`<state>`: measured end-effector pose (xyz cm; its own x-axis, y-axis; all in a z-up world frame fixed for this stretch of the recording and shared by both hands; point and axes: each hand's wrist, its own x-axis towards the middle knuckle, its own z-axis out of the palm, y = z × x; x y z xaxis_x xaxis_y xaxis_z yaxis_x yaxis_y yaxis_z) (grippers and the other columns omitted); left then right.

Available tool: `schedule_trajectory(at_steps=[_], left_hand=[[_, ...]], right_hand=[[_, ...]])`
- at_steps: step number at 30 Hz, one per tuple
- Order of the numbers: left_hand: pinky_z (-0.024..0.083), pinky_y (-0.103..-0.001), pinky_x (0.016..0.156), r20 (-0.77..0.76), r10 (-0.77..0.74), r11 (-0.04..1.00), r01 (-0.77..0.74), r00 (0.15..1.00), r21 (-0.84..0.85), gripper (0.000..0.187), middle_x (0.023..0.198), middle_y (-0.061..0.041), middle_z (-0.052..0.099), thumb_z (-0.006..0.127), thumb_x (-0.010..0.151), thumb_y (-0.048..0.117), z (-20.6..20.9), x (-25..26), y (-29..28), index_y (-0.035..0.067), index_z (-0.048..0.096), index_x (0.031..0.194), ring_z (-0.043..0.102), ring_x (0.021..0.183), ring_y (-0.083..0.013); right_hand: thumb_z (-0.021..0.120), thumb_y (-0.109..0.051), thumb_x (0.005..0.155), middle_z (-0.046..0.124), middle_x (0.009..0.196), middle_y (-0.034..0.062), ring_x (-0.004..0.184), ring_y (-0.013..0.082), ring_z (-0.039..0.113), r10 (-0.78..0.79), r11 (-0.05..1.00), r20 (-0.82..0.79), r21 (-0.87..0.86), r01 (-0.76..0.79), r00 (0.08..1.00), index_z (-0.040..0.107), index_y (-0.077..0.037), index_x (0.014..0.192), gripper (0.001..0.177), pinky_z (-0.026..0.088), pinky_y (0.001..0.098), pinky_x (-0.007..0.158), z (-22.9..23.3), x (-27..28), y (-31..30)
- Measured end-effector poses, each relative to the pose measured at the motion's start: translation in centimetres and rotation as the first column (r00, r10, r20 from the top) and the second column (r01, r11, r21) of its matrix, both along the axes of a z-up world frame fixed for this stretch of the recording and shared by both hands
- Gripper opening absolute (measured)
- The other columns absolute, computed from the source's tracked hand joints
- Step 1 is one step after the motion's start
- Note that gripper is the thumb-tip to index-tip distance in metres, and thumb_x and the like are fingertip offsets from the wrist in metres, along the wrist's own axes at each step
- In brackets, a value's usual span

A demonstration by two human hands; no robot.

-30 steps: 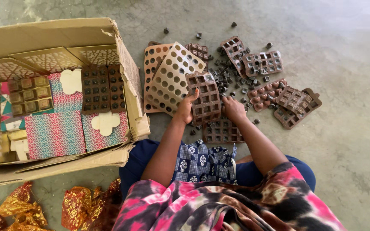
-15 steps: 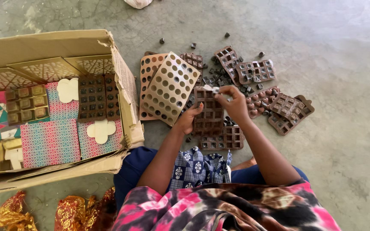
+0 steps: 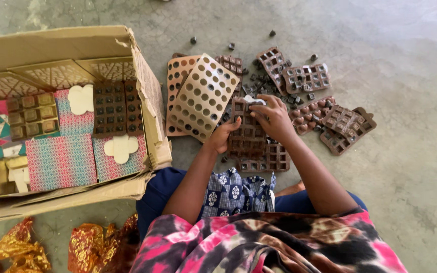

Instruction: The person sits on the floor and wraps small dark objects in shiny gold foil. They pick up the objects, place them into the foil, and fold the foil to enclose them. The wrapped items are placed into a cardboard box containing other decorative items.

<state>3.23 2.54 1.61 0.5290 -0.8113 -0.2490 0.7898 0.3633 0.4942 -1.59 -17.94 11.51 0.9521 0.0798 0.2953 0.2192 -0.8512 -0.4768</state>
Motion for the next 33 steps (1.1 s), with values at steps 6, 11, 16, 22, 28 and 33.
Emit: schedule_trajectory(at_steps=[6,11,16,22,28,33], left_hand=[[0.062,-0.042,0.09,0.023,-0.002,1.0,0.002,1.0,0.029,0.046,0.121,-0.008,0.068,0.063,0.103,0.034,-0.6,0.3,0.1,0.008,0.053,0.141,0.071,0.108,-0.0211],[0.062,-0.043,0.093,0.05,0.003,1.0,-0.005,0.999,0.024,0.054,0.123,-0.011,0.068,0.064,0.101,0.039,0.5,0.4,0.4,0.006,0.053,0.142,0.071,0.11,-0.0235],[0.061,-0.05,0.097,0.164,0.146,0.989,-0.147,0.976,-0.006,0.069,0.128,-0.012,0.065,0.066,0.096,0.05,2.6,1.8,2.0,0.006,0.047,0.145,0.068,0.119,-0.0292],[0.058,-0.054,0.099,0.004,0.256,0.962,-0.256,0.967,0.097,0.074,0.138,-0.012,0.059,0.068,0.093,0.049,2.7,2.5,2.9,0.008,0.044,0.149,0.062,0.125,-0.0294],[0.058,-0.054,0.099,0.036,0.235,0.969,-0.237,0.971,0.066,0.071,0.139,-0.01,0.058,0.067,0.094,0.047,3.0,2.2,2.3,0.01,0.044,0.15,0.061,0.125,-0.0283],[0.058,-0.053,0.099,0.016,0.2,0.978,-0.201,0.98,0.049,0.066,0.138,-0.011,0.059,0.066,0.097,0.044,2.0,2.1,2.1,0.01,0.045,0.149,0.062,0.124,-0.0291]], right_hand=[[0.069,-0.034,0.099,0.048,0.152,0.0151,0.142,0.039,0.041,0.025,0.995,-0.245,-0.089,-0.048,0.969,0.068,-0.022,0.136,0.038,0.035,0.0561,0.116,0.6,-0.5,-0.1],[0.063,-0.025,0.103,0.054,0.146,0.0113,0.125,0.031,0.058,-0.043,0.907,-0.412,0.366,0.208,0.91,0.067,-0.013,0.133,0.033,0.053,0.0428,0.105,-1.4,0.8,-1.5],[0.064,-0.015,0.102,0.073,0.122,0.0092,0.095,0.0283,0.068,-0.199,0.785,-0.589,0.382,0.487,0.783,0.068,-0.009,0.131,0.03,0.057,0.0352,0.085,-8.8,1.5,-5.3],[0.073,-0.006,0.083,0.065,0.128,0.0057,0.106,0.0249,0.068,-0.102,0.986,-0.577,-0.166,0.007,0.811,0.07,-0.021,0.126,0.045,0.06,0.0384,0.087,-14.1,-0.1,-3.5],[0.075,-0.011,0.085,0.055,0.134,0.0125,0.119,0.0297,0.06,-0.154,0.915,-0.568,-0.391,-0.101,0.808,0.067,-0.022,0.132,0.049,0.059,0.0418,0.09,-12.8,-0.5,-1.9],[0.069,-0.003,0.097,0.066,0.127,0.0093,0.11,0.0236,0.067,-0.269,0.96,-0.492,-0.206,0.19,0.828,0.076,-0.012,0.114,0.021,0.059,0.034,0.091,-13.6,1.1,-4.5]])
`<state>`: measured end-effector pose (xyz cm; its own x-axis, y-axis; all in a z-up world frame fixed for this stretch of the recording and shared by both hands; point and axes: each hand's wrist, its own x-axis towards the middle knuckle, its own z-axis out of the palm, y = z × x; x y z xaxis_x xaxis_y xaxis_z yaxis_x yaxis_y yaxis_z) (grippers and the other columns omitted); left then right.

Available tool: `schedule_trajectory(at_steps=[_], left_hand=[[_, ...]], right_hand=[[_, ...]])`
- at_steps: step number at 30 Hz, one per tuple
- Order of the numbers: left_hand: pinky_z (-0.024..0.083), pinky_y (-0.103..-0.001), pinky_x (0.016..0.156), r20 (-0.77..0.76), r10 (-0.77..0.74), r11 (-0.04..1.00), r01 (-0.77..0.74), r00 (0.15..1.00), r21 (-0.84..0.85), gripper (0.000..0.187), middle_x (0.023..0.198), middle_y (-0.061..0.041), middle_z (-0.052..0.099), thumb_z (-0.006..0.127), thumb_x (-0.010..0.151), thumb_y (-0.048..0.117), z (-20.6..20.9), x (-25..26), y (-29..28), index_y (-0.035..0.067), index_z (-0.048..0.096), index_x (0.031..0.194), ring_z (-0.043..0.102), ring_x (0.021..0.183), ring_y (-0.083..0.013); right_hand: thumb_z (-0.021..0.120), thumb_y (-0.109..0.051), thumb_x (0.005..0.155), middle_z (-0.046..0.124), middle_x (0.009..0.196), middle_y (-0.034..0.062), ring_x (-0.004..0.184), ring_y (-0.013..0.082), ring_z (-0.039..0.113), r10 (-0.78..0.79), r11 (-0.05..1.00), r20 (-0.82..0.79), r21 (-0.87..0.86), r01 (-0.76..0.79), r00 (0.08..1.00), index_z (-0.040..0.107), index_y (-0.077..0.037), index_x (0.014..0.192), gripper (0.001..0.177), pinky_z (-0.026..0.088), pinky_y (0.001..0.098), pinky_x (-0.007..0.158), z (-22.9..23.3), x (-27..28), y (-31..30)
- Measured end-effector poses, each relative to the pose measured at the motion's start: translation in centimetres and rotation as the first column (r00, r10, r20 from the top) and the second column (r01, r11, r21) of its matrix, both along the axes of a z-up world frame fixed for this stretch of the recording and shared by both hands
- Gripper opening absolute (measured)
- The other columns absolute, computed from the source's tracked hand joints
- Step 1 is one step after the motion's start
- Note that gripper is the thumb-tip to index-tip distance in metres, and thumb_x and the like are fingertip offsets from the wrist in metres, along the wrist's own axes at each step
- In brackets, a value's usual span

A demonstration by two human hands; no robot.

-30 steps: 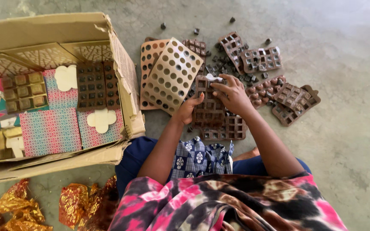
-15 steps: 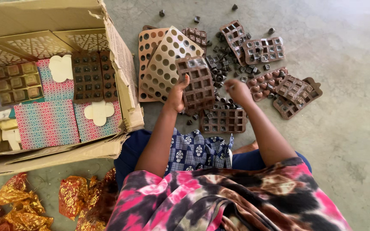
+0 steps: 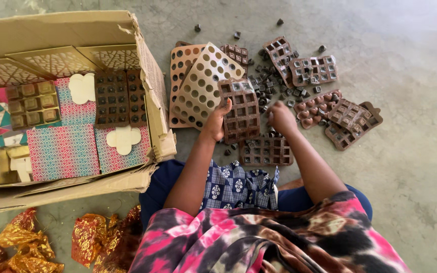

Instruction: The person sits on the floor and wraps small dark objects in shiny gold foil. They pick up the objects, place them into the foil, and fold the foil to enclose them. The wrapped items are placed into a cardboard box containing other decorative items.

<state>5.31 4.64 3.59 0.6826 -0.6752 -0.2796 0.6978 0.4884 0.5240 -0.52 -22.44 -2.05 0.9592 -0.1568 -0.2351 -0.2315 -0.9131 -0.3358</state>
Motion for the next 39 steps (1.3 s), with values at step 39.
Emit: schedule_trajectory(at_steps=[39], left_hand=[[0.056,-0.037,0.098,0.099,-0.42,0.903,0.404,0.902,0.149,0.075,0.132,-0.006,0.06,0.069,0.096,0.04,-2.3,-3.7,-3.8,0.016,0.034,0.158,0.062,0.118,-0.0183]], right_hand=[[0.079,-0.011,0.088,0.07,0.097,0.0086,0.081,0.0177,0.067,-0.125,0.896,0.259,0.445,-0.003,0.958,0.079,-0.002,0.102,0.016,0.054,0.0315,0.074,15.9,-1.1,5.6]])
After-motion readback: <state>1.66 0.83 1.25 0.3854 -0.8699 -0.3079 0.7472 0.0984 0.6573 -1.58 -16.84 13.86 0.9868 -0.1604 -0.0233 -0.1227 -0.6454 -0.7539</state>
